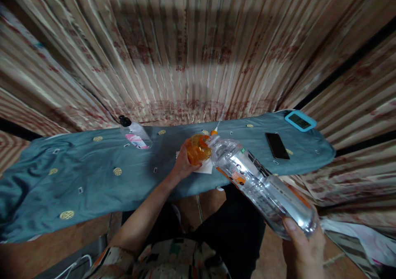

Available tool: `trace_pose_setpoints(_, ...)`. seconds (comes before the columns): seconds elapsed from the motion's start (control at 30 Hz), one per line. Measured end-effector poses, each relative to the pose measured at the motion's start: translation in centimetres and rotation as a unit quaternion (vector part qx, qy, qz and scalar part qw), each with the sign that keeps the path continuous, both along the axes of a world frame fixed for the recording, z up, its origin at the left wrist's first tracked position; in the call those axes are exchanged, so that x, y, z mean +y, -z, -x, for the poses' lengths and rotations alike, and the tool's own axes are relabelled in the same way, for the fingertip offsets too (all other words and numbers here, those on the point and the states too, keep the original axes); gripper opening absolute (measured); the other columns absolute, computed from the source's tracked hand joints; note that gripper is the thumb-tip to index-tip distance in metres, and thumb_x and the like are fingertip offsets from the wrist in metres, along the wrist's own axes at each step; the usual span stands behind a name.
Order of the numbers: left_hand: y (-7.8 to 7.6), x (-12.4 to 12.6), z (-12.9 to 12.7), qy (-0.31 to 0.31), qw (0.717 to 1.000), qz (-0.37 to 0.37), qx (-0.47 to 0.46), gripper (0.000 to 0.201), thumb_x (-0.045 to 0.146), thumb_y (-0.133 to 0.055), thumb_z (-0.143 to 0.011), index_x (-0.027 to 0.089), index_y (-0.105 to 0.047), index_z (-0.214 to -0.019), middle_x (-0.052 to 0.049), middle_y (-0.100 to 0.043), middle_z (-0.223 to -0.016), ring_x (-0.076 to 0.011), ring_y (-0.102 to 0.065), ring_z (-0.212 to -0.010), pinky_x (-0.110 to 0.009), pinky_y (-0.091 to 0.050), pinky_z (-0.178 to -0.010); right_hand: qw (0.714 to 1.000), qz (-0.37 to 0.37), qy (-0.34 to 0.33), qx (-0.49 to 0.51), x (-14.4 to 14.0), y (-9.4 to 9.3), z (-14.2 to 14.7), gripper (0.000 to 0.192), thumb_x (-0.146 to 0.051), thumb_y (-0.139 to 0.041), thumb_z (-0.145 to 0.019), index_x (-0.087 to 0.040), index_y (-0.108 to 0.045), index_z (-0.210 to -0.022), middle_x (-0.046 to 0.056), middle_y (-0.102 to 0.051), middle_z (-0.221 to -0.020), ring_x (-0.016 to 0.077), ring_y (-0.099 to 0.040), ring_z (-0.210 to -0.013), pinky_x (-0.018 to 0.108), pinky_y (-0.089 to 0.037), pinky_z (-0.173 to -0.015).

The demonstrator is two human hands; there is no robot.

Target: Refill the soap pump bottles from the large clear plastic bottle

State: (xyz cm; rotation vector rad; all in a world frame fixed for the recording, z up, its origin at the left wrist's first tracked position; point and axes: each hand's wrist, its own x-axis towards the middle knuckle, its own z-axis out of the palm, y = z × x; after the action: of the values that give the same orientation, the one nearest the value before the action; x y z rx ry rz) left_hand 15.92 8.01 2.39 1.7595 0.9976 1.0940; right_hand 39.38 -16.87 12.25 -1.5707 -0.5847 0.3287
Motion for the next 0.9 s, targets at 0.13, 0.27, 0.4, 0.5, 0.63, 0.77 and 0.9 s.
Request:
trace_pose_setpoints(0.13,0.1,0.0,0.0,0.003,1.000,0.009,-0.008,0.107,0.022,-0.095,-0.061,0.023,-0.045,-0.155,-0.017,-0.061,-0.157,-0.0403,-0.056,-0.150,-0.066,-0.040,-0.133,0.999,-0.016,0.005,0.035,0.4,-0.6,0.4,0.076,-0.063,-0.090,-0.058,-0.024,-0.078,-0.122,0.013,-0.074,-0.118,0.0386,-0.074,-0.107,0.058,-0.066,-0.093)
trace_pose_setpoints(0.27,0.0,0.0,-0.1,-0.001,1.000,0.009,-0.002,0.108,0.021,-0.095,-0.059,0.022,-0.044,-0.154,-0.017,-0.062,-0.156,-0.0409,-0.057,-0.150,-0.067,-0.040,-0.133,0.999,-0.007,0.012,0.033,0.4,-0.9,0.5,0.074,-0.064,-0.090,-0.056,-0.023,-0.078,-0.116,0.013,-0.075,-0.116,0.0385,-0.073,-0.107,0.060,-0.063,-0.099)
trace_pose_setpoints(0.4,0.0,0.0,0.0,-0.001,1.000,0.002,0.001,0.108,0.022,-0.096,-0.061,0.022,-0.044,-0.155,-0.019,-0.060,-0.159,-0.0414,-0.056,-0.152,-0.068,-0.039,-0.135,1.000,0.009,0.016,0.020,0.2,-1.0,0.4,0.069,-0.066,-0.088,-0.059,-0.023,-0.076,-0.111,0.010,-0.074,-0.111,0.0390,-0.073,-0.112,0.064,-0.053,-0.115)
trace_pose_setpoints(0.5,0.1,-0.1,0.0,0.001,1.000,0.006,0.001,0.109,0.025,-0.097,-0.061,0.018,-0.044,-0.156,-0.022,-0.058,-0.160,-0.0425,-0.054,-0.154,-0.067,-0.038,-0.136,1.000,0.003,0.000,0.015,0.2,-1.3,0.7,0.062,-0.065,-0.089,-0.061,-0.023,-0.074,-0.104,0.009,-0.073,-0.105,0.0389,-0.073,-0.109,0.067,-0.050,-0.117)
trace_pose_setpoints(0.63,0.2,-0.1,0.0,-0.001,1.000,-0.001,0.007,0.108,0.024,-0.097,-0.062,0.020,-0.043,-0.156,-0.021,-0.059,-0.159,-0.0414,-0.056,-0.153,-0.066,-0.039,-0.135,1.000,0.008,-0.001,0.026,0.4,-1.8,1.2,0.060,-0.064,-0.089,-0.062,-0.025,-0.074,-0.106,0.009,-0.074,-0.117,0.0406,-0.070,-0.120,0.069,-0.047,-0.121)
trace_pose_setpoints(0.77,0.1,-0.1,0.0,-0.006,1.000,-0.006,0.016,0.109,0.024,-0.098,-0.061,0.020,-0.043,-0.156,-0.020,-0.059,-0.159,-0.0426,-0.056,-0.152,-0.067,-0.040,-0.134,1.000,0.014,-0.007,0.026,0.4,-2.1,1.4,0.069,-0.066,-0.089,-0.063,-0.025,-0.074,-0.117,0.010,-0.073,-0.125,0.0423,-0.068,-0.125,0.072,-0.040,-0.126)
trace_pose_setpoints(0.9,0.2,-0.1,0.0,-0.005,1.000,-0.007,0.007,0.108,0.021,-0.097,-0.060,0.022,-0.044,-0.155,-0.018,-0.060,-0.158,-0.0421,-0.057,-0.151,-0.068,-0.040,-0.133,0.999,0.004,0.014,0.038,0.5,-2.0,1.5,0.077,-0.067,-0.091,-0.056,-0.026,-0.076,-0.119,0.010,-0.074,-0.125,0.0432,-0.070,-0.119,0.077,-0.037,-0.126)
